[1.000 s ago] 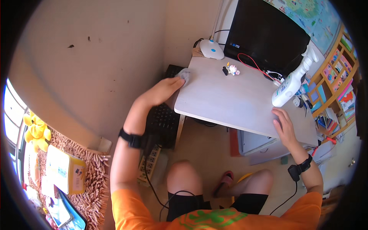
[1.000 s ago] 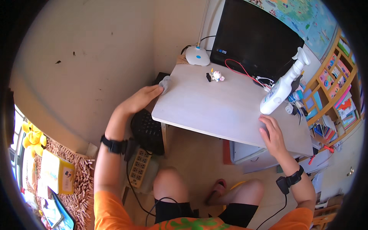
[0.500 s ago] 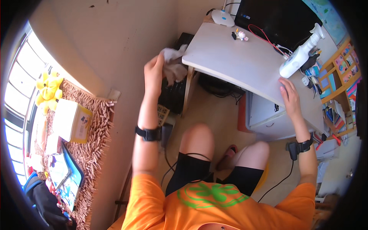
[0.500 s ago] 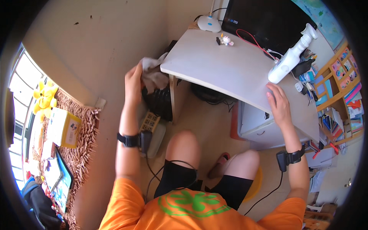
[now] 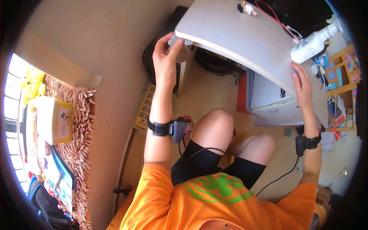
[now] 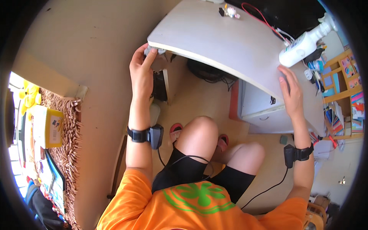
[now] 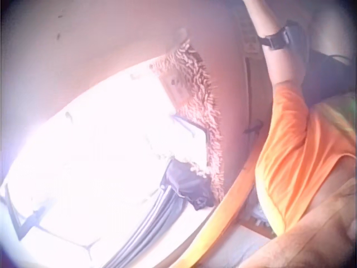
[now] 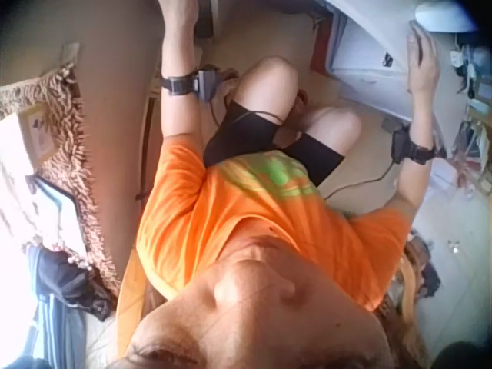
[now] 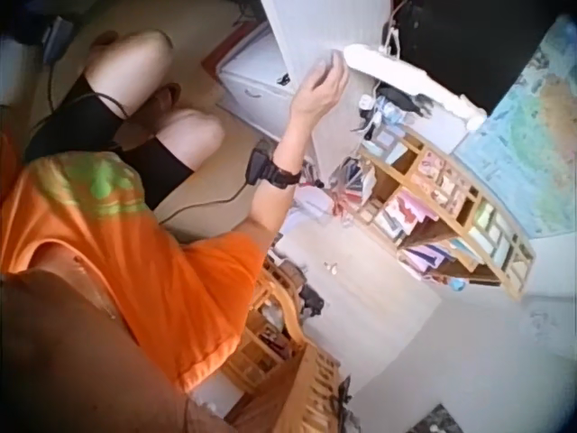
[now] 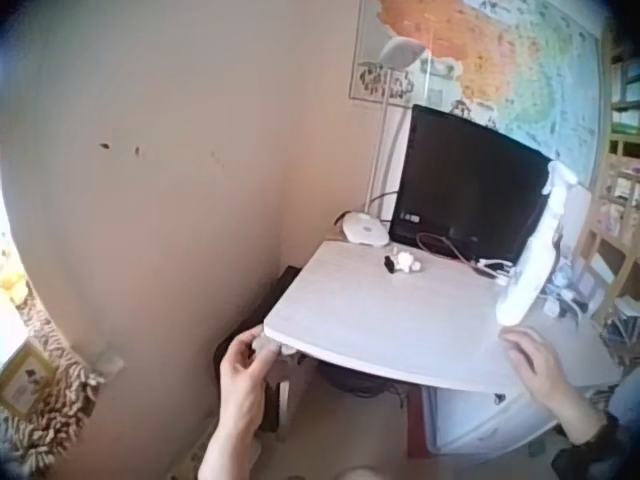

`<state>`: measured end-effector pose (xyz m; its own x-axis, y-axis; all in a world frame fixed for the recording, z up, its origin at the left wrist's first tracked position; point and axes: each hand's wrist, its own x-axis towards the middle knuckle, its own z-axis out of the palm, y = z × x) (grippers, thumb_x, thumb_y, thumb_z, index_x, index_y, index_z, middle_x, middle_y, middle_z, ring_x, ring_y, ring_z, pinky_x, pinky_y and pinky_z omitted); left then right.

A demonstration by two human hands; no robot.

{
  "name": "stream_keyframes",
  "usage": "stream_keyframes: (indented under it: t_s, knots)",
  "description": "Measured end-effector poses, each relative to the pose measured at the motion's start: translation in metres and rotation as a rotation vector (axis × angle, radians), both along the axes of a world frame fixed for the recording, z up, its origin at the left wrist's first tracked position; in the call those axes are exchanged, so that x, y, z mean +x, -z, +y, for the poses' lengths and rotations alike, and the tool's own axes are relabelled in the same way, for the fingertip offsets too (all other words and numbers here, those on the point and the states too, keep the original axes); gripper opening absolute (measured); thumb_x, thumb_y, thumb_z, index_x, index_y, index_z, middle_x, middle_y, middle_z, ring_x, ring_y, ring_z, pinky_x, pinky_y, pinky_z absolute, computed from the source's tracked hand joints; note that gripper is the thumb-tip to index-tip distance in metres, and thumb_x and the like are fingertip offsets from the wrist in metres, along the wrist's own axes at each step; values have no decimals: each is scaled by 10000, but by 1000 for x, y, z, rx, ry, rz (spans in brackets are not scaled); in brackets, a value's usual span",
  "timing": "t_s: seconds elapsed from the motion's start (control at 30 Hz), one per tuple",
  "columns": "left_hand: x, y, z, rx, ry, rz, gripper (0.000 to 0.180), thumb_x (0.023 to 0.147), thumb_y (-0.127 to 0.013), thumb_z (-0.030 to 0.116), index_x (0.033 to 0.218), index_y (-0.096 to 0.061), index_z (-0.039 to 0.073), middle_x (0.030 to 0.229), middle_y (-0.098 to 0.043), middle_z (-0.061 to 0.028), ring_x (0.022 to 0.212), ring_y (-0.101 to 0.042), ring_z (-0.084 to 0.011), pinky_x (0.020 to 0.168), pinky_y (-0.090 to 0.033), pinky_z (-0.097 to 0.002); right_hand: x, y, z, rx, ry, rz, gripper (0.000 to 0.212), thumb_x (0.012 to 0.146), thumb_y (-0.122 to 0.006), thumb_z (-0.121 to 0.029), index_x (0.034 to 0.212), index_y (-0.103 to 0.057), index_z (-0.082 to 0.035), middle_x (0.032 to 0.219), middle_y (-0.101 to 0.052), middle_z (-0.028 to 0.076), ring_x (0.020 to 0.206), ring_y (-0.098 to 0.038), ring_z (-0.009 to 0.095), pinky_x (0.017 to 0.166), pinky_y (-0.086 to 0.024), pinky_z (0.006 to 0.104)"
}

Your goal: Wiping a desk and cabinet with a damp cloth.

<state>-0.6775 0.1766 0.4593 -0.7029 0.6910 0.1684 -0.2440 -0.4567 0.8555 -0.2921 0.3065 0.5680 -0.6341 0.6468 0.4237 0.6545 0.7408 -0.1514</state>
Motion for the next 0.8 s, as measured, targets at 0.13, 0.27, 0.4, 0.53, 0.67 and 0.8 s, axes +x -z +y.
stream_keyframes:
  t_s: [0.13,0.27,0.4,0.53,0.67,0.8]
  knots:
    - [-2,32,19,14,21,62,239,873,-721,62,1085,-614,35,919,-667,-24,770,-590,-57,642,-472,-211,3,2,6,10,6,-7,303,980,-506,-122,1241,-584,10,1274,-602,158,1228,-548,264,1057,-377,333]
    - [5,94,19,45,-46,104,174,880,-684,3,1033,-608,32,977,-653,-19,768,-575,-51,626,-467,-211,2,-2,6,-5,19,-5,306,985,-503,-136,1242,-589,5,1280,-604,141,1223,-550,236,1059,-371,318]
    - [6,117,16,-67,-112,141,142,896,-689,43,1026,-635,18,1032,-653,-26,891,-575,-75,815,-458,-234,2,3,10,-10,12,-1,303,988,-495,-141,1243,-592,-9,1273,-610,117,1207,-555,225,1051,-373,308]
    - [-2,40,29,31,-203,317,148,864,-706,10,989,-628,12,982,-646,-25,880,-571,-69,780,-475,-223,8,7,12,-12,13,-13,308,990,-493,-145,1248,-590,-8,1275,-608,113,1212,-551,222,1052,-370,304]
    - [-8,30,26,39,-111,247,158,849,-691,-41,986,-623,1,1013,-639,-28,890,-570,-75,799,-475,-222,7,5,13,-13,10,-12,314,995,-491,-155,1255,-589,-9,1282,-606,110,1209,-547,215,1054,-364,299]
    - [-7,107,18,29,-153,318,143,868,-669,-47,996,-622,-3,1065,-634,-37,954,-560,-80,845,-454,-221,4,2,11,-2,9,-28,318,997,-491,-171,1252,-596,-13,1286,-604,109,1203,-546,211,1055,-361,294]
